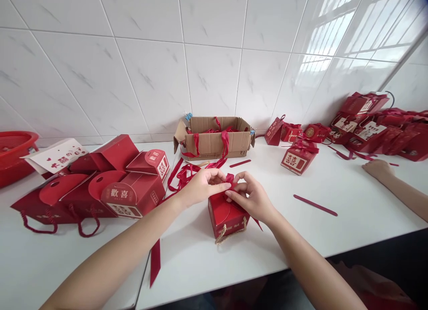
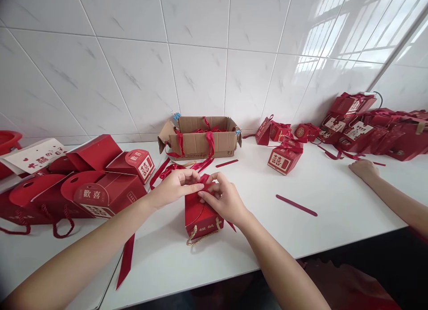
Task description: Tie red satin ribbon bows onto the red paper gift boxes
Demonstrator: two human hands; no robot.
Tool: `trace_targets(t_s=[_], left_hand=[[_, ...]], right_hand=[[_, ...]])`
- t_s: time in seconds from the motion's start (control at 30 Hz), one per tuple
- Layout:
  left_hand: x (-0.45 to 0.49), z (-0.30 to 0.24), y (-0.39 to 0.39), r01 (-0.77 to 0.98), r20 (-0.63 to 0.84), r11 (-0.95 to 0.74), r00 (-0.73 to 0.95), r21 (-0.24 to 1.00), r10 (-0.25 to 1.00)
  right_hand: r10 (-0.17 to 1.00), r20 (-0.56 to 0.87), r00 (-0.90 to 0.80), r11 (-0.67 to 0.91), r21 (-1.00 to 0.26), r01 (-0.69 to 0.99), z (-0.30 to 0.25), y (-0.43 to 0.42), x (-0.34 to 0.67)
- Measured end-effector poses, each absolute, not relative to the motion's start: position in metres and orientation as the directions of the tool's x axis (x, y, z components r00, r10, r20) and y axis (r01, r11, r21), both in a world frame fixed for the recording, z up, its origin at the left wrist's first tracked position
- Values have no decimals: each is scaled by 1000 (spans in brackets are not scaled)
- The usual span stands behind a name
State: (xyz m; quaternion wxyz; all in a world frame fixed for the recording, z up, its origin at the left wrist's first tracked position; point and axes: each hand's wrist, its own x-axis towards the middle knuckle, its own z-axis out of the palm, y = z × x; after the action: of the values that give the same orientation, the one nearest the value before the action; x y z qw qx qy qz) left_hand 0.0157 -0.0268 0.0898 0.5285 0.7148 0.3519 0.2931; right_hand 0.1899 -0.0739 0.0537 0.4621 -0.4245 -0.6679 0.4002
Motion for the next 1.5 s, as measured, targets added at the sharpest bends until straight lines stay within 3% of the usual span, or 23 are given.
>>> trace_targets(t_s=[0.13,0.63,0.87,1.07,1.2,1.33,1.5], left_hand=[[16,92,-28,193,35,-180,581,965,813],[9,92,-29,262,126,-358,624,896,771],[6,89,-27,301,179,-499,686,813,705],[5,91,-30,286,192,-519,703,806,684],[4,90,-30,297,228,-549,682,781,695],[7,87,-31,308,246,-562,668,768,702],[12,85,-35,400,355,-591,523,701,775]], right_hand=[[923,316,-217,357,-916,185,52,-75,190],[895,423,-142,443,-802,400,51,-77,192],[931,354,-95,360,-837,413,52,-78,191],[976,198,-90,216,-935,281,53,-78,192],[979,65,-191,88,-990,112,54,-76,192],[965,46,-259,54,-998,26,51,-76,191],[978,69,-198,63,-997,-34,48,-75,190]])
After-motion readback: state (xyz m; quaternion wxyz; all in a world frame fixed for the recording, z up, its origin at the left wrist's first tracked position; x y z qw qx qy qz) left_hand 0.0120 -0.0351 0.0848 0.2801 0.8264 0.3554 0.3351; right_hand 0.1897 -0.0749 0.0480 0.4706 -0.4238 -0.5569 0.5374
